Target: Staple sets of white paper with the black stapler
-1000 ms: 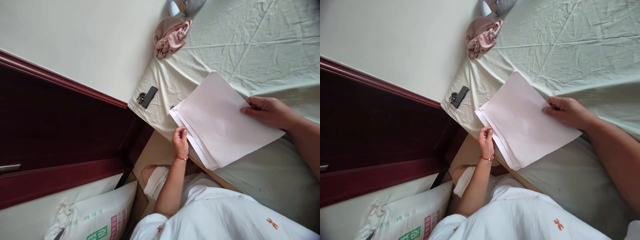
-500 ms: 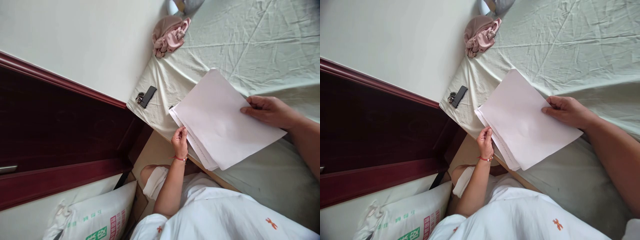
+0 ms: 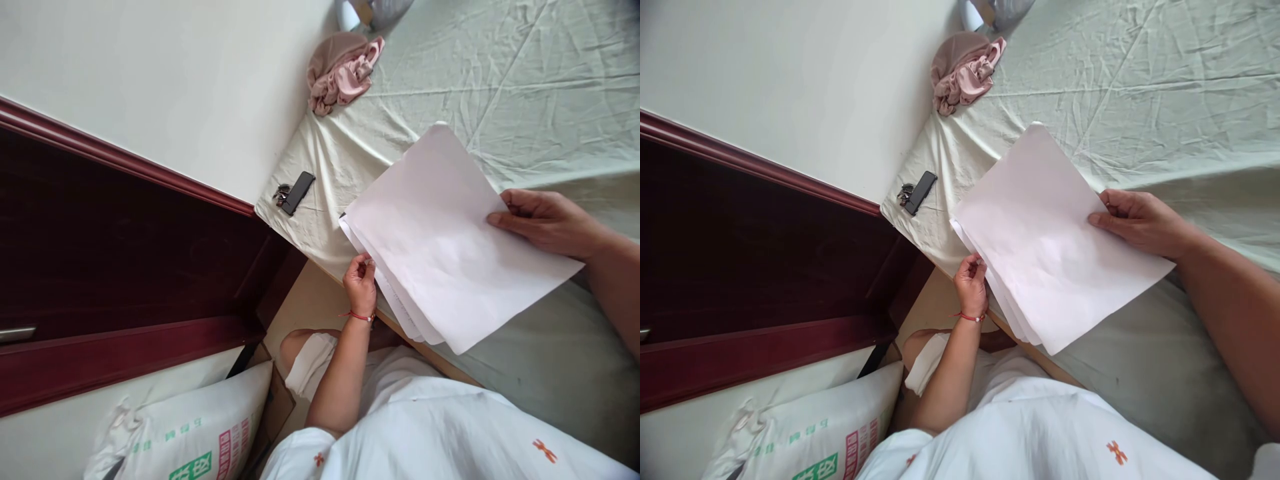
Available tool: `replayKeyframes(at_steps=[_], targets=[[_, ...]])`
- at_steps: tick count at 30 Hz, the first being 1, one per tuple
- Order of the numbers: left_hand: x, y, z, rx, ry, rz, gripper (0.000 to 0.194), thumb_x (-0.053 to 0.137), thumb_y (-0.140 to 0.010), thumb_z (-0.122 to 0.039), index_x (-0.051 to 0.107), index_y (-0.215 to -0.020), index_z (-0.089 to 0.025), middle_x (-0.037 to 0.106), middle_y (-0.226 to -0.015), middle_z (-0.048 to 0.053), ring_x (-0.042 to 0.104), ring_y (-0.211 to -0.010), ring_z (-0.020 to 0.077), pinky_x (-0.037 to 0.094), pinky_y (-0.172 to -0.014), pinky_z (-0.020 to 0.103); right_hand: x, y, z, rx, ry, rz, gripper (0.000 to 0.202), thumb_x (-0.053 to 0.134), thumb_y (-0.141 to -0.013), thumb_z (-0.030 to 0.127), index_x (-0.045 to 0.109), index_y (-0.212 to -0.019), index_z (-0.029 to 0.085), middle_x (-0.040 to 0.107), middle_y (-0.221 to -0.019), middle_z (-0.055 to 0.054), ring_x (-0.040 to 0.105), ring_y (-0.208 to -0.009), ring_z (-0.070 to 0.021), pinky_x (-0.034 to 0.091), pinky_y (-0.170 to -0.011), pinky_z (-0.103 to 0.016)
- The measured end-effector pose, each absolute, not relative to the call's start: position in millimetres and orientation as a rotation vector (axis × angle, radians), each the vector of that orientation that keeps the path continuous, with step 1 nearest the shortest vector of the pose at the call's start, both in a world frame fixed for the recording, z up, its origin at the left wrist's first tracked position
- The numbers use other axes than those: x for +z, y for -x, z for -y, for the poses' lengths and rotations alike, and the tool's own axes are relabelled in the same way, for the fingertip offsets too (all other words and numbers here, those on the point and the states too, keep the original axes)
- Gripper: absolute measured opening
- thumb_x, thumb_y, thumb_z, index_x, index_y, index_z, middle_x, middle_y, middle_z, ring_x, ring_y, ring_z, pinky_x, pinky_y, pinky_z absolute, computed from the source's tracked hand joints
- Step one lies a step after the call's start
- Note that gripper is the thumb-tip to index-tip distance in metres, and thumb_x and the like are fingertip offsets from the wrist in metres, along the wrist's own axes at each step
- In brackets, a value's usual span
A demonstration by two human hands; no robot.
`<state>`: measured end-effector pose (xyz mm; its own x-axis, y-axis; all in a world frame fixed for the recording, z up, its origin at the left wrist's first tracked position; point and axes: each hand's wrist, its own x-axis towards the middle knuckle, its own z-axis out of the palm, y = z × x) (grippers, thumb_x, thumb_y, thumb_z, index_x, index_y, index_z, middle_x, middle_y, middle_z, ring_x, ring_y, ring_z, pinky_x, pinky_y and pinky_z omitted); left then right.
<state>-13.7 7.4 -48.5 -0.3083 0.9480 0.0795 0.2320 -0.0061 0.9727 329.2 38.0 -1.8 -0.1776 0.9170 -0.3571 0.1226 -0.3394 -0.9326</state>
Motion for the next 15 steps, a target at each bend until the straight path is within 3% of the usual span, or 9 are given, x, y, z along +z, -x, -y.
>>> replayKeyframes(at_steps=[3,7,9,15], targets=[[-49,15,-7,1.33,-1.227,-1.603,0.024,0.073,-0.08,-0.037,0.075,-0.094,-0.019,0.071,-0.086,0.003,0.062,-0.077,0.0144,0.05,-0.076,0.027,-7,-331,-39,1.546,1.49,1.282,0.042,0.076,-0.075,0.06,0.058,-0.085,0.023,0.062,-0.072,0.001,0.057,-0.06,-0.0146,0.048,-0.047,-0.026],[-41,12,-3,1.321,-1.131,-1.535,0.028,0.069,-0.083,-0.043,0.077,-0.094,-0.019,0.066,-0.081,0.002,0.048,-0.056,0.0088,0.04,-0.053,0.023,-15,-332,-39,1.537,1.526,1.336,0.041,0.073,-0.077,0.061,0.06,-0.089,0.024,0.064,-0.076,0.0,0.061,-0.064,-0.017,0.049,-0.048,-0.026],[-37,10,-3,1.337,-1.119,-1.487,0.033,0.065,-0.086,-0.048,0.078,-0.091,-0.018,0.061,-0.076,0.001,0.042,-0.052,0.0076,0.036,-0.049,0.023,-18,-333,-39,1.498,1.556,1.381,0.041,0.074,-0.076,0.061,0.06,-0.088,0.024,0.064,-0.074,0.0,0.061,-0.062,-0.0165,0.047,-0.047,-0.025],[-41,7,-7,1.342,-1.254,-1.611,0.027,0.077,-0.079,-0.045,0.074,-0.081,-0.018,0.062,-0.074,0.0,0.056,-0.071,0.0128,0.046,-0.07,0.026,-21,-332,-40,1.439,1.624,1.461,0.045,0.072,-0.074,0.066,0.063,-0.091,0.025,0.067,-0.073,-0.001,0.06,-0.06,-0.0174,0.046,-0.047,-0.026]])
